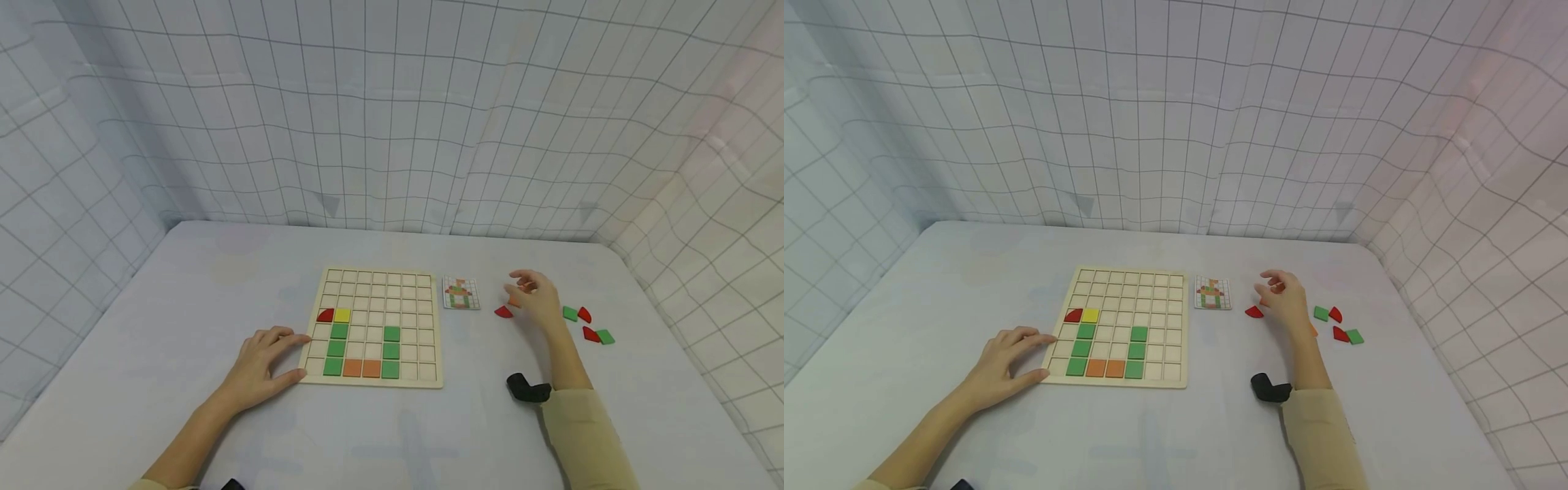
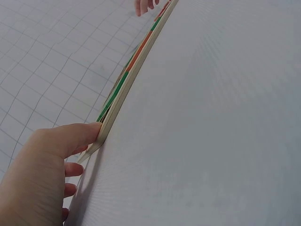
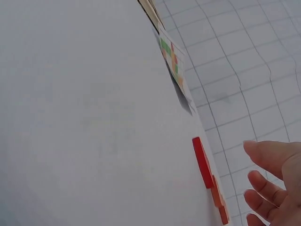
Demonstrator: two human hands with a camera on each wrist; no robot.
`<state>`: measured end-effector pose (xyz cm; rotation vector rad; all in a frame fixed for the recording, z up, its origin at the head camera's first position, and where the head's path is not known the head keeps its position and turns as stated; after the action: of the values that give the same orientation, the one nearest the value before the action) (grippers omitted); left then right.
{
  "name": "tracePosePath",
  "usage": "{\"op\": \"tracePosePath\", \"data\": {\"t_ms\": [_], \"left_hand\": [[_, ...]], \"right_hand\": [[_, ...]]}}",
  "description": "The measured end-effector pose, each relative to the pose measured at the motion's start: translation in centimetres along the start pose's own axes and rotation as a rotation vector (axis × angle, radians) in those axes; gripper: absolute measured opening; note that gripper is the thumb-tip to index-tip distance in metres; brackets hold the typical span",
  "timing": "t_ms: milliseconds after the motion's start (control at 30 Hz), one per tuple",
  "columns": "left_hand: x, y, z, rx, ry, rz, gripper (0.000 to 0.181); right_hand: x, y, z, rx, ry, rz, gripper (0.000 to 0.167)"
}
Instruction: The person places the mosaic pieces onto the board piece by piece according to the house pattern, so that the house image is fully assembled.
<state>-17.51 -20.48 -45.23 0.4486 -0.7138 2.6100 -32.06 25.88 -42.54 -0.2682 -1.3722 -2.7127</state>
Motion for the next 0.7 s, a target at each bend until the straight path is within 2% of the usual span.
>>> {"op": "tracePosePath", "data": {"t_ms": [200,333,600,700], "left_hand": [[0.0,-0.1,0.1,-0.004,0.003,0.004,0.045],[0.0,-0.1,0.0,-0.005,0.004,0.004,0.045],[-0.1,0.0,-0.1,-0.007,0.003,0.005,0.045],[0.0,0.0,0.0,-0.008,0.002,0.005,0.045]], "right_hand": [[-0.5,-1.6,1.4,-0.059,0.001,-0.044,0.035],[-1.0,-2.4,2.0,-0.096,0.041,-0.082,0.041],[-1.7,-2.9,2.4,-0.107,0.108,-0.054,0.036],[-1.9,-2.9,2.3,-0.122,0.122,-0.020,0.036]]}}
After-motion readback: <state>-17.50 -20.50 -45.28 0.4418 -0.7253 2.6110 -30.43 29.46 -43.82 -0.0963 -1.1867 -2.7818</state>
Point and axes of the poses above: each hand's wrist, its own x-axis towards the middle knuckle, its own z-axis out of the back of the hand, y = z × x, the point moved 3 cm from there along x, towards the middle knuckle, and after that the axes turned 2 degrees about x, right-handed, at the moved point
